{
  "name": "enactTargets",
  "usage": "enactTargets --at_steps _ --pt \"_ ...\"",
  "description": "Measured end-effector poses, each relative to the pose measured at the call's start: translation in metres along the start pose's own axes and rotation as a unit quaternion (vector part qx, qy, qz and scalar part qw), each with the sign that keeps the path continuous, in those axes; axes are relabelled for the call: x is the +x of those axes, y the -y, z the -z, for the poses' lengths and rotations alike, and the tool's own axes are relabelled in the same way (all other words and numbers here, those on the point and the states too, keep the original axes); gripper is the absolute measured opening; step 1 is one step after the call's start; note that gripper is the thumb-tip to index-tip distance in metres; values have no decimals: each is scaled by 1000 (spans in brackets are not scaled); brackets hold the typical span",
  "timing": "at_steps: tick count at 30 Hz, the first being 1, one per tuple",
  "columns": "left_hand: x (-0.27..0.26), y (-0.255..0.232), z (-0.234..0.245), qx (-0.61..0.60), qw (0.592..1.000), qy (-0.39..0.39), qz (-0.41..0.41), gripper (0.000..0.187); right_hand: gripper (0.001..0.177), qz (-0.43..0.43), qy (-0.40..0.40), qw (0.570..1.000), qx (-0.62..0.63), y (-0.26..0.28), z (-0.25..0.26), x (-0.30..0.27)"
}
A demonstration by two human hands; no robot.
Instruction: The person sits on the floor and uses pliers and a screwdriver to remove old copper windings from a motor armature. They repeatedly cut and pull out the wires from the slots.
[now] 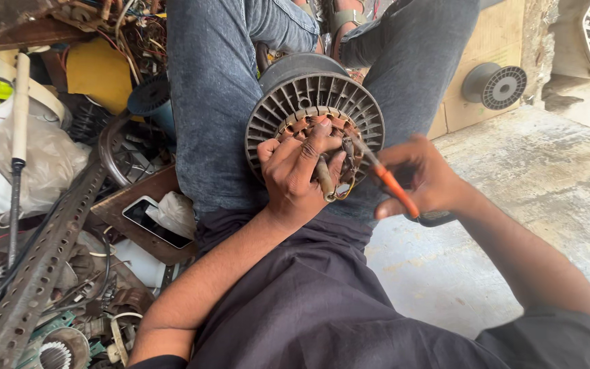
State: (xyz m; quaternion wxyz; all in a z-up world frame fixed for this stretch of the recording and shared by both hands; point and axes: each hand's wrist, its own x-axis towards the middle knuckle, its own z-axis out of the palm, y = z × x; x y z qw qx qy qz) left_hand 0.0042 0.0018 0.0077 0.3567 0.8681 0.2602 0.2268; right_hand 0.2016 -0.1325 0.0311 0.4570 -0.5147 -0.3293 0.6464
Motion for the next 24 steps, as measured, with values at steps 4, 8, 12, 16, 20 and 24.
enactTargets --at_steps 4,8,12,16,20,24 --pt "-4 2 -1 0 1000 2 -4 60 40 -94 2 992 85 -10 3 -24" --pt "-4 5 -3 -3 1000 -3 -10 62 38 -164 11 981 104 -18 3 -29" --pt "-6 6 -3 -16 1000 -2 -10 62 40 -202 17 973 107 -20 4 -25" --pt "-7 7 -3 -12 1000 6 -8 60 42 -208 33 967 142 -16 7 -22" --pt "-7 8 -5 -17 1000 13 -9 58 43 -264 62 936 226 -8 15 -20" --pt "-8 8 -5 -27 999 14 -9 56 44 -305 63 902 300 -4 18 -16"
